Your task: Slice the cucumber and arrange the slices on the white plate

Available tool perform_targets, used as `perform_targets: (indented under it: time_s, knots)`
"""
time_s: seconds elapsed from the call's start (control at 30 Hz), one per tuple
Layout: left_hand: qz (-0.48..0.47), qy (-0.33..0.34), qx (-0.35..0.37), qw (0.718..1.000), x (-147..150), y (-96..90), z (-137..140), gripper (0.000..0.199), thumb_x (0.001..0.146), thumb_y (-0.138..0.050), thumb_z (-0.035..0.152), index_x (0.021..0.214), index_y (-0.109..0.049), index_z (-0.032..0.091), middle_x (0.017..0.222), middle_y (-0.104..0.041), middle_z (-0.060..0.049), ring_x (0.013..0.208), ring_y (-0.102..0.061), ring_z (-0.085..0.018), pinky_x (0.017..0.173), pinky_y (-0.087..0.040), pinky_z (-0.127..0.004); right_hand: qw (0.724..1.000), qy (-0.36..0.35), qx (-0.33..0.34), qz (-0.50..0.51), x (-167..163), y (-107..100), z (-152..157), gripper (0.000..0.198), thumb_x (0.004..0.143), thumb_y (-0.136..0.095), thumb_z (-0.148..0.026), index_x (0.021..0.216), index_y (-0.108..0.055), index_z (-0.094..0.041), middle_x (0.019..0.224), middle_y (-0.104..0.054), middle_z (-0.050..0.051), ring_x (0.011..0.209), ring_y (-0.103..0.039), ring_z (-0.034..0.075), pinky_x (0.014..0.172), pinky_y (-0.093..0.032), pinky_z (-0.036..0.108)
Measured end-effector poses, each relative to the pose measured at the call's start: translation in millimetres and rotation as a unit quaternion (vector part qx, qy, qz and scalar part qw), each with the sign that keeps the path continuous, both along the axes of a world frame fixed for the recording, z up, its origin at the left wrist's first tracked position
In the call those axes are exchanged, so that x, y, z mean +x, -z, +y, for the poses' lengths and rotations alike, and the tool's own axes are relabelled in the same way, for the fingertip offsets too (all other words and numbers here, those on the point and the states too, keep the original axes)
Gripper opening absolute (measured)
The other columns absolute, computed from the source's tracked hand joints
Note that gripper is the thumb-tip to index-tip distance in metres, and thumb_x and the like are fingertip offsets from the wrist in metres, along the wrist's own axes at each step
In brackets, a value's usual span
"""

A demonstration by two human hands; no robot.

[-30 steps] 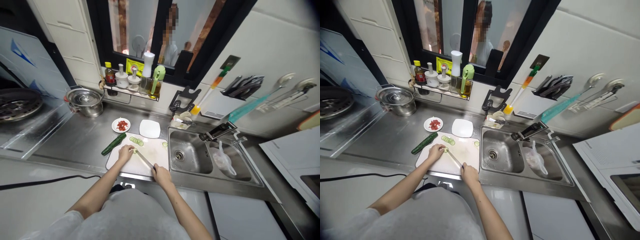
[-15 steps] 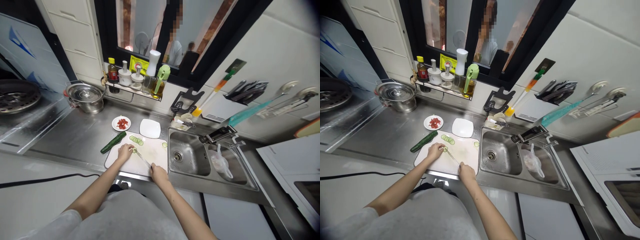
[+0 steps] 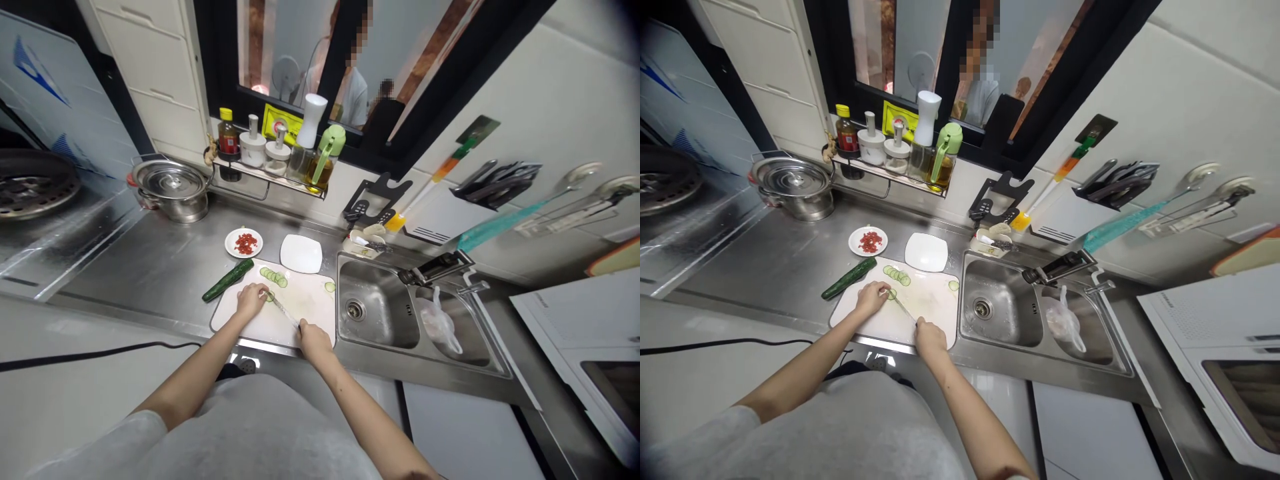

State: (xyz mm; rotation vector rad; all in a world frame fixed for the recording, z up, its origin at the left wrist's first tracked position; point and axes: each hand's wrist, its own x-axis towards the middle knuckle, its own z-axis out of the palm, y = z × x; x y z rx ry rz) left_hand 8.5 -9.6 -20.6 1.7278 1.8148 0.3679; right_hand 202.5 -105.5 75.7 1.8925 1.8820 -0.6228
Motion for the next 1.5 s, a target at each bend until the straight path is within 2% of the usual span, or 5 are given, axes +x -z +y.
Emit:
perform_targets:
  time_s: [0.63,0.9,1.03,1.2,1.5]
  knots:
    - [0.027,0.006,0.006,1.000,5.7,-3.5,-1.0,0.023,0.080,-0.058,0.031,0.101,-0.065,0.023,0.105,-0.065,-0.007,0.105,-0.056,-0.026,0.087,-0.040,-0.037,1.000,0.015,0.014,0.011,30.2,7.3,-23.2,0.025,0.096,-0.038,-0.030,0.112,-0.056,-0.021,0.102,-0.070,0.012,0.096,-0.066,0.023,0.071,-0.039,0.027]
    - [-0.026,-0.030,-0.023,0.999,12.0,-11.9,-1.4,0.011,0.080,-0.058,0.025,0.091,-0.063,0.025,0.095,-0.071,0.000,0.092,-0.062,-0.018,0.081,-0.039,-0.030,0.993,0.097,0.056,0.038,54.7,9.7,-26.4,0.025,0.097,-0.038,-0.037,0.104,-0.058,-0.023,0.098,-0.070,0.007,0.090,-0.064,0.018,0.062,-0.030,0.023]
    - [-0.043,-0.071,-0.036,0.996,-1.9,-16.7,-8.4,0.013,0.080,-0.058,0.028,0.092,-0.062,0.026,0.089,-0.072,0.004,0.088,-0.064,-0.016,0.081,-0.038,-0.029,0.992,0.115,0.046,0.031,62.4,12.5,-28.4,0.026,0.097,-0.039,-0.037,0.105,-0.059,-0.022,0.100,-0.069,0.007,0.092,-0.063,0.018,0.062,-0.030,0.023]
    - [0.006,-0.086,-0.030,0.996,-32.9,-19.1,-22.4,0.016,0.081,-0.056,0.029,0.096,-0.063,0.027,0.090,-0.072,0.002,0.090,-0.063,-0.019,0.083,-0.037,-0.031,0.990,0.127,0.051,0.038,69.2,19.7,-31.0,0.029,0.097,-0.039,-0.039,0.104,-0.060,-0.020,0.103,-0.069,0.008,0.094,-0.063,0.019,0.063,-0.031,0.024]
    - [0.113,-0.030,0.015,0.993,-46.3,-19.4,-37.8,0.022,0.085,-0.046,0.021,0.099,-0.063,0.024,0.097,-0.070,-0.007,0.099,-0.061,-0.026,0.085,-0.035,-0.037,0.989,0.130,0.056,0.040,66.9,17.5,-30.4,0.028,0.097,-0.039,-0.039,0.103,-0.060,-0.021,0.098,-0.070,0.008,0.092,-0.064,0.019,0.061,-0.030,0.024]
